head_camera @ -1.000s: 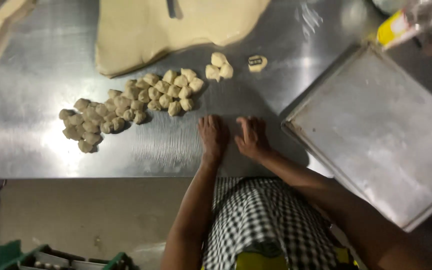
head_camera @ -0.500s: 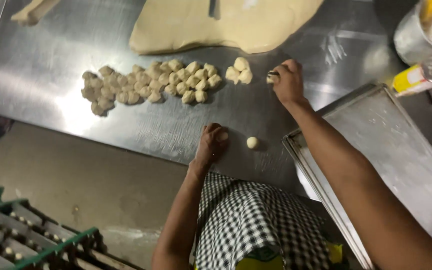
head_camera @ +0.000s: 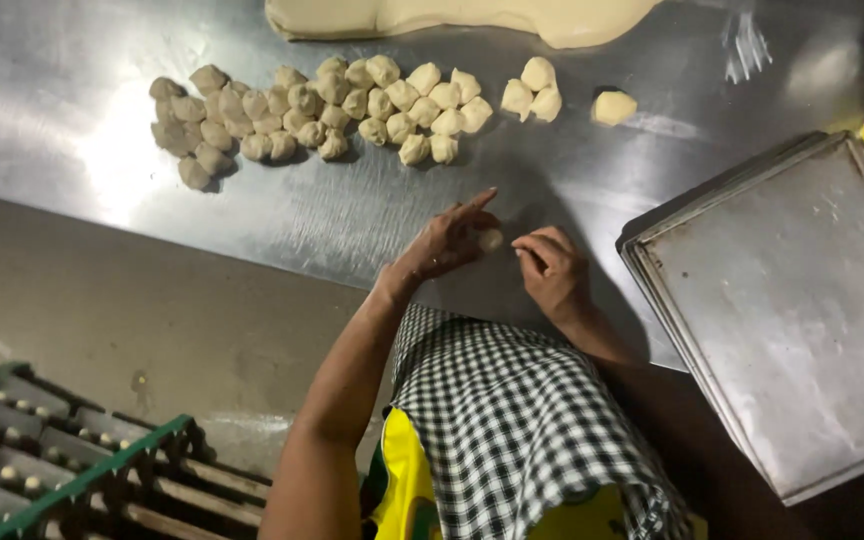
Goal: Rolling and shaping small pieces of dough from a larger strip and placing them on a tray.
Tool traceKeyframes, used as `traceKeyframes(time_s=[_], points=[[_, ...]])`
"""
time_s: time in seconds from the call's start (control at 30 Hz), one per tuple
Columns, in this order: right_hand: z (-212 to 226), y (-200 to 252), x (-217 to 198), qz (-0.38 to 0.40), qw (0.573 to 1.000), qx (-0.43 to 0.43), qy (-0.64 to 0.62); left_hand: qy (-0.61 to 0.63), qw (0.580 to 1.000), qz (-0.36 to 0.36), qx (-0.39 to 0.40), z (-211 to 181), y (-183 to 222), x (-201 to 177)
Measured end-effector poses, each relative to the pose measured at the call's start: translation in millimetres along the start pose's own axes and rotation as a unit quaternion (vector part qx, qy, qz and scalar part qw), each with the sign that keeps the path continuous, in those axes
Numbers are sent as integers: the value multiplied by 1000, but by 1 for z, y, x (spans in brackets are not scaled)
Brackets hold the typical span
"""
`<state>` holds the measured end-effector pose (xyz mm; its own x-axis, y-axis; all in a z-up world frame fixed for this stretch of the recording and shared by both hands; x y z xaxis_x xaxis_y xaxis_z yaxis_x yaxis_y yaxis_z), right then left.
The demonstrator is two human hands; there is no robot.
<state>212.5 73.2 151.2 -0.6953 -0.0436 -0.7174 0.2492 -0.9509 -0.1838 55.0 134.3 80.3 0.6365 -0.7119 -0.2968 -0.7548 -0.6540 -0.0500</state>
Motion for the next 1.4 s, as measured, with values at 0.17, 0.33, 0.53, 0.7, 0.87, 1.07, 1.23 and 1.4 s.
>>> traceKeyframes(time_s=[0.17, 0.33, 0.53, 0.7, 0.87, 1.07, 1.23, 1.4], points=[[16, -14, 27, -19, 998, 5, 56, -46, 996, 5, 74, 11, -7, -5], [13, -19, 50, -23, 997, 31, 60, -23, 994, 36, 98, 28, -9, -10], [22, 9, 30, -22, 986, 111, 122, -6, 991, 90, 96, 22, -8, -13], [41, -1, 27, -90, 979, 147, 113, -81, 983, 27, 160, 0, -8, -24], [30, -19, 56, -100, 979, 163, 69, -108, 986, 110, 63, 43, -19, 1], [12, 19, 54, -75, 973, 205, 71, -117, 984, 53, 121, 30, -20, -11], [-5, 74, 5, -87, 958, 241, 126, -71, 985, 146, 52, 20, -35, -7], [-4, 72, -38, -167, 940, 256, 150, -147, 970, 149, 126, -21, -69, 25]])
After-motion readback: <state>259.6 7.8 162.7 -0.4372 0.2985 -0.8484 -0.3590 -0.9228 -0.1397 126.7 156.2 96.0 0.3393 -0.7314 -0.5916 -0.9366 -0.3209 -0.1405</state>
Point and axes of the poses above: each hand's wrist, its own y-axis away from the middle knuckle, its own x-axis out of the palm, z = x × y, the point moved 9 cm from there along -y, towards the middle knuckle, and after that the axes turned 12 degrees about z, right-handed, at the moved point
